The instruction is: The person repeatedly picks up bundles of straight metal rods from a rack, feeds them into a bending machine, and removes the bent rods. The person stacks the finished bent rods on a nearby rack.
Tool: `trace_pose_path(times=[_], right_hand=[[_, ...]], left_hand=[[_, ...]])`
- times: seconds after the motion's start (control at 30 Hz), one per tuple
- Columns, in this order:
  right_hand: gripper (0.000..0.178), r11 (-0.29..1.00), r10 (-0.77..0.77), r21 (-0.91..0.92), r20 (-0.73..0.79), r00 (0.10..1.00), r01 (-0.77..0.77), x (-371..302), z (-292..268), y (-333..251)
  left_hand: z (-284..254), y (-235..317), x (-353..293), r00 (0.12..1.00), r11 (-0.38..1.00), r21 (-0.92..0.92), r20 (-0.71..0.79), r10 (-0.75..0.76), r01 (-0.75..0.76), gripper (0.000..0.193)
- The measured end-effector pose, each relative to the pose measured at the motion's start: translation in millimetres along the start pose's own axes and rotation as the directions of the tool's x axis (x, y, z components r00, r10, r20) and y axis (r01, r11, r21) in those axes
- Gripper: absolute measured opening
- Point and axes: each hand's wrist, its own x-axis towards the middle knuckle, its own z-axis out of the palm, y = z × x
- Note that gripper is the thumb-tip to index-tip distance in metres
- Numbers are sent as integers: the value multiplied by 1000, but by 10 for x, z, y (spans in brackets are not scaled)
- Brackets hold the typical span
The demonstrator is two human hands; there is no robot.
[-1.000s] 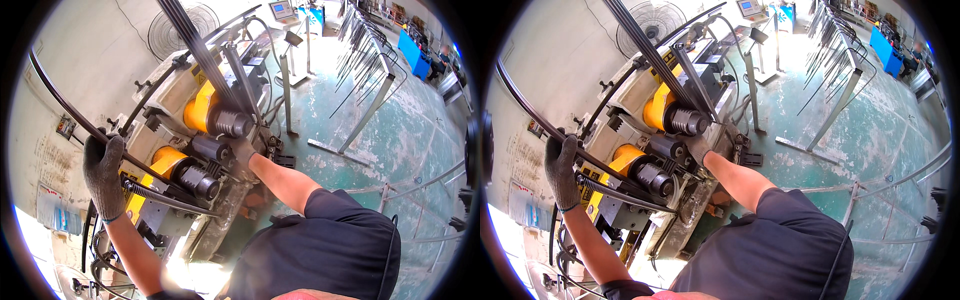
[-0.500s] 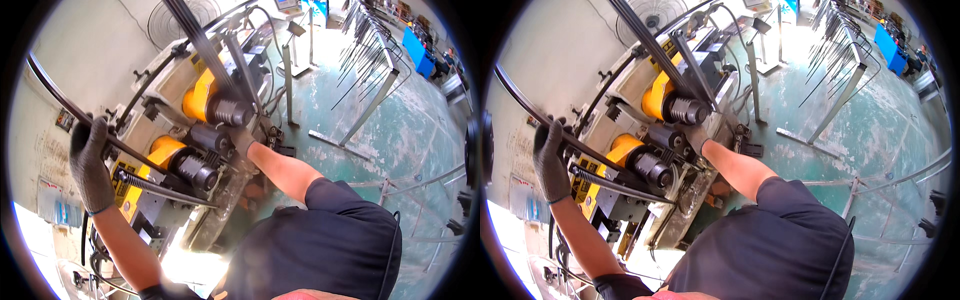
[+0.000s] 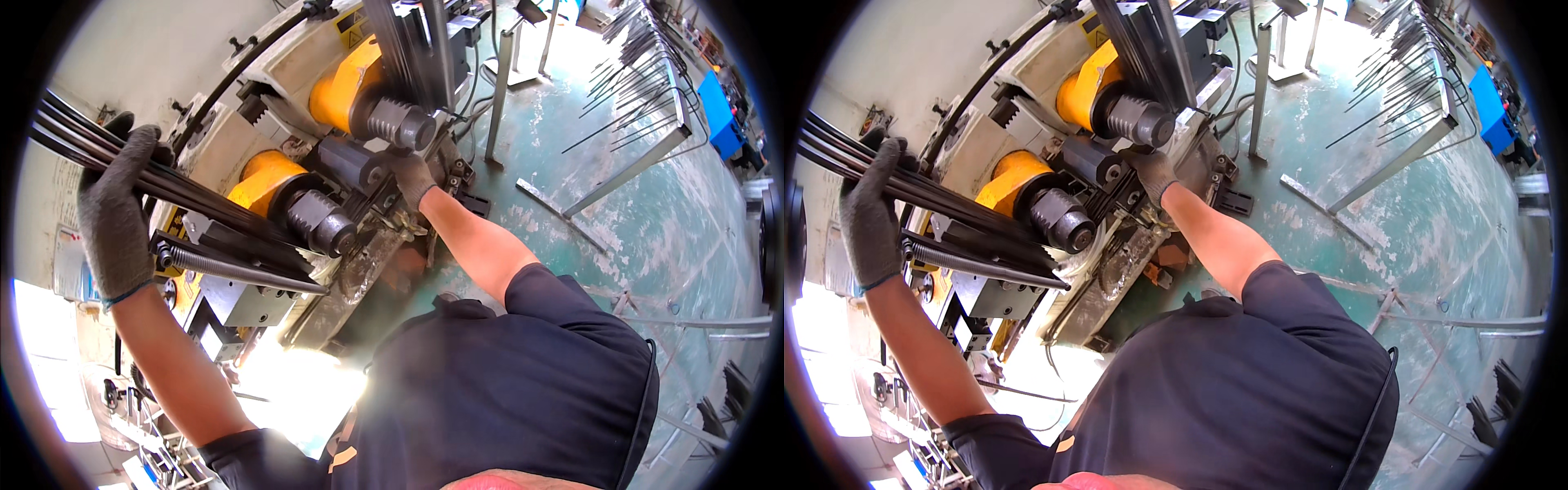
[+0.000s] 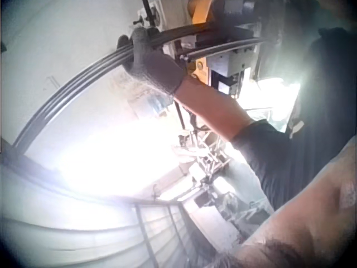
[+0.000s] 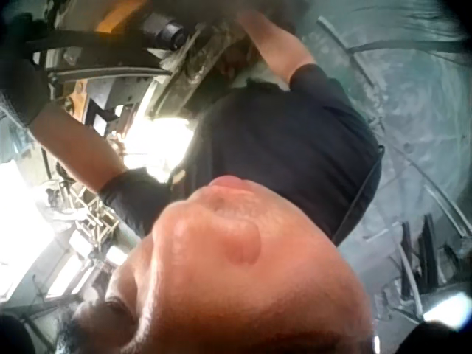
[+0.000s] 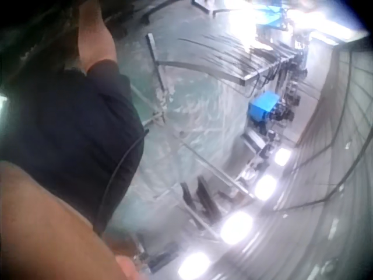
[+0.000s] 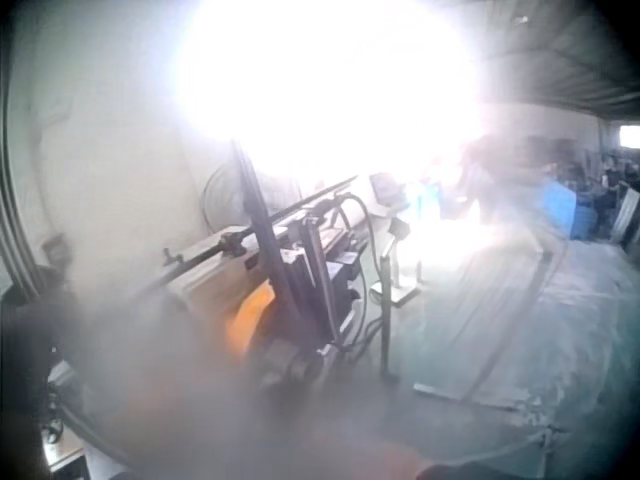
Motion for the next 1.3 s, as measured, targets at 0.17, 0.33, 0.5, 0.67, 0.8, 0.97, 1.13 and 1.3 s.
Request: trace_pose_path(times=[0.17, 0.33, 0.5, 0.67, 0.8, 0.97, 1.13, 1.3], right_hand=[[21, 999, -28, -39, -27, 999, 27, 150, -91, 130], [21, 995, -64, -72, 3, 998, 64, 321, -167, 285], [23, 997, -49, -61, 32, 998, 51, 296, -121, 280], [27, 973, -157, -168, 27, 987, 160, 382, -199, 343], [27, 993, -85, -75, 88, 992, 92, 367, -214, 356], [29, 976, -187, -90, 129, 974, 199, 410, -232, 357], [28, 874, -334, -304, 190, 923, 379, 382, -242, 332], [26, 856, -277, -419, 127, 953, 304, 82, -57, 85]], left_hand=[[28, -54, 15, 982, 957, -231, 109, -154, 176, 41], [-49, -182, -15, 975, 959, -202, 138, -173, 199, 43], [-82, -142, -62, 978, 963, -184, 105, -181, 198, 41], [-26, -112, -51, 976, 963, -176, 114, -187, 205, 44], [-77, -163, -91, 970, 957, -167, 107, -220, 236, 41], [-146, -214, -43, 964, 963, -129, 153, -218, 238, 42], [-84, -112, -43, 952, 950, -129, 153, -265, 285, 44], [-213, -115, -116, 952, 957, -92, 163, -259, 276, 43]])
